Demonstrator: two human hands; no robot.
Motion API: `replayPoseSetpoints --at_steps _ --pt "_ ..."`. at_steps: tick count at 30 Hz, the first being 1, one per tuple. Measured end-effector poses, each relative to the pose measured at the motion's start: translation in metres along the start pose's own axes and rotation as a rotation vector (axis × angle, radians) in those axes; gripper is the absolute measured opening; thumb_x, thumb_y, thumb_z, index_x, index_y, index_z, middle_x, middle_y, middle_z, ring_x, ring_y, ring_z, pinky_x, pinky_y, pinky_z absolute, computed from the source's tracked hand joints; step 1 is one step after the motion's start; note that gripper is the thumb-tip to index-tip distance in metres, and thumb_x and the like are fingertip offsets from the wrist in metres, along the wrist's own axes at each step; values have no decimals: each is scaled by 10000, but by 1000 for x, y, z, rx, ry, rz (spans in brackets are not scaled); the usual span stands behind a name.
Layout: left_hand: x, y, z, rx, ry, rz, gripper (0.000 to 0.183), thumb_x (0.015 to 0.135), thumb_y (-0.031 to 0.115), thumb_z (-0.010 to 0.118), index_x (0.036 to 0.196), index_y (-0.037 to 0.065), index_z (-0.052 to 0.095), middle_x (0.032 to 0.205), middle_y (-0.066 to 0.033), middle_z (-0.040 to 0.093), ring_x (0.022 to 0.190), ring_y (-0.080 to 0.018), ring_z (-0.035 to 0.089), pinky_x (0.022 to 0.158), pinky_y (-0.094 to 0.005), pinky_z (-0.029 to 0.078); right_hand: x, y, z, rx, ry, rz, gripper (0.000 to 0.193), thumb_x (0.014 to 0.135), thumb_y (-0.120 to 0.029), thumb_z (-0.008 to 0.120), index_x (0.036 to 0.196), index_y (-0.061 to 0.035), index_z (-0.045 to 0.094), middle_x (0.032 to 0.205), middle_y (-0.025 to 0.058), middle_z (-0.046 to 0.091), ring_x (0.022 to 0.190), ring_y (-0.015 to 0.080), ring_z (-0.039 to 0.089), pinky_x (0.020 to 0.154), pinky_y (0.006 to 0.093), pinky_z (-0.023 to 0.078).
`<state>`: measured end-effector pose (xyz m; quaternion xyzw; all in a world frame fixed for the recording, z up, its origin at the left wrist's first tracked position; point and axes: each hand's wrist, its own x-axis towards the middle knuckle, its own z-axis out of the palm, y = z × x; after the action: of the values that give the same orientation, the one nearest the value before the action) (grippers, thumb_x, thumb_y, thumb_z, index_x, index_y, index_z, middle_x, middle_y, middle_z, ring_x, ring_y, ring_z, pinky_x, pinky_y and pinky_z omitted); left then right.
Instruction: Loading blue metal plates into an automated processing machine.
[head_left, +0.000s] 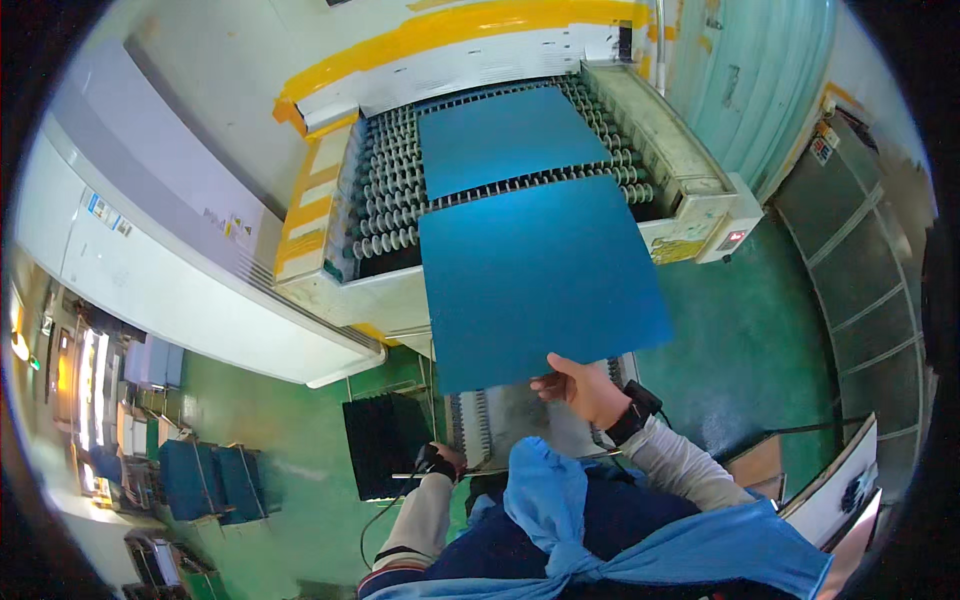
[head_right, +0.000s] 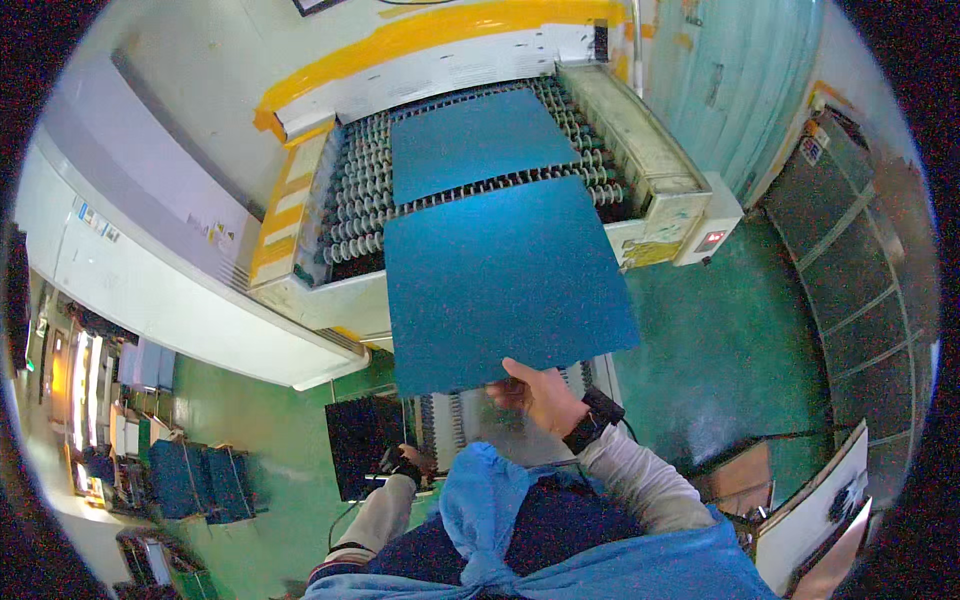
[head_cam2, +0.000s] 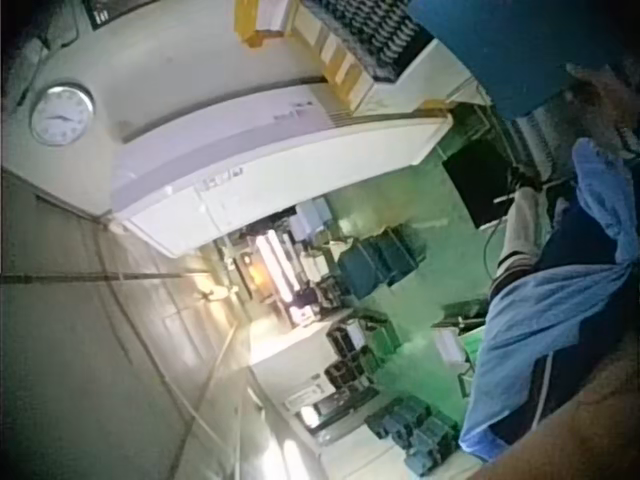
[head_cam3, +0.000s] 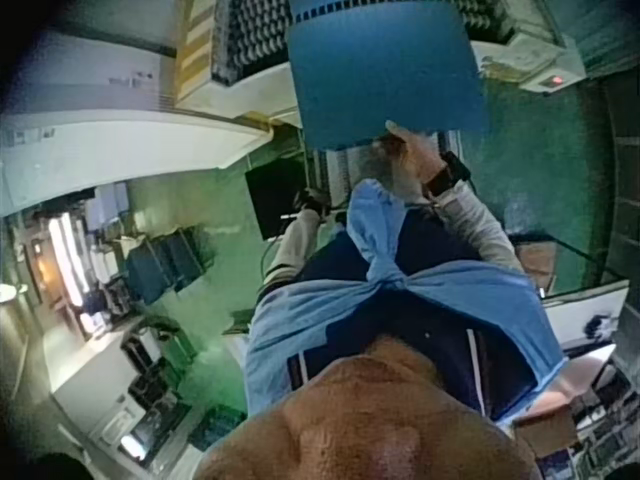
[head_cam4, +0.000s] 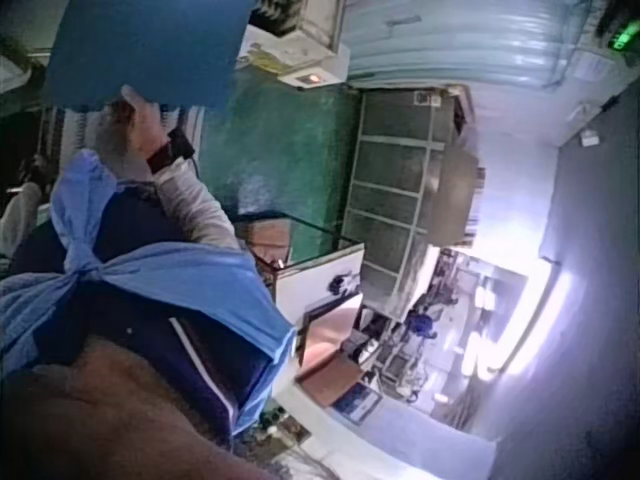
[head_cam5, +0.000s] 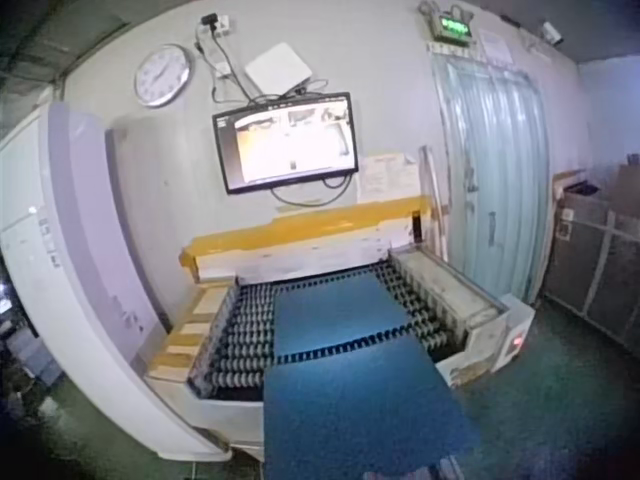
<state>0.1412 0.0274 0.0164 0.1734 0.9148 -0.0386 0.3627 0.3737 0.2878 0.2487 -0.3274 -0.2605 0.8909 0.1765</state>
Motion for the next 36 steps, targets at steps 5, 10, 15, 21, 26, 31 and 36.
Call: replayPoseSetpoints --at_steps 5,10,15,21,26,31,36 --pt "-1 -20 -2 -33 36 -2 245 651 274 767 581 110 600 521 -59 572 429 -179 552 412 -327 440 10 -7 21 -12 2 -34 280 910 -201 660 1020 37 565 948 206 670 797 282 681 688 369 565" --pt "18 -13 7 -244 -143 -43 250 651 258 764 564 88 603 532 -55 589 457 -182 586 433 -335 466 16 -17 16 10 51 -10 264 909 -212 654 1010 17 572 940 199 673 792 271 681 689 360 564" --pt "63 -63 50 334 32 287 240 654 225 769 564 67 612 551 -52 600 474 -175 586 443 -354 474 26 -20 36 -40 -3 2 237 905 -227 655 983 -17 577 923 185 677 793 257 681 694 354 561" --pt "38 -26 35 -178 -68 23 232 624 225 770 563 70 608 539 -58 596 464 -189 582 444 -353 473 30 -27 24 -26 17 -48 236 906 -226 653 1018 -35 572 931 171 672 811 252 677 704 358 560" --pt "64 -47 85 -58 453 60 265 594 217 787 706 32 634 689 -91 642 624 -225 635 540 -395 500 40 -24 30 -24 3 -27 243 899 -222 661 1031 -38 570 916 170 674 779 251 679 676 347 567" --pt "106 -89 99 179 4 267 397 643 242 745 934 -1 627 940 -151 651 862 -259 642 709 -427 511 41 -24 44 -51 -31 -21 231 908 -219 650 1015 -28 577 913 164 676 794 252 681 682 344 567" --pt "87 30 37 43 37 300 354 674 249 716 930 23 625 940 -141 647 859 -254 638 708 -423 509 45 -18 -4 -166 -76 -138 291 949 -271 593 976 16 640 955 125 691 835 208 683 790 319 555"
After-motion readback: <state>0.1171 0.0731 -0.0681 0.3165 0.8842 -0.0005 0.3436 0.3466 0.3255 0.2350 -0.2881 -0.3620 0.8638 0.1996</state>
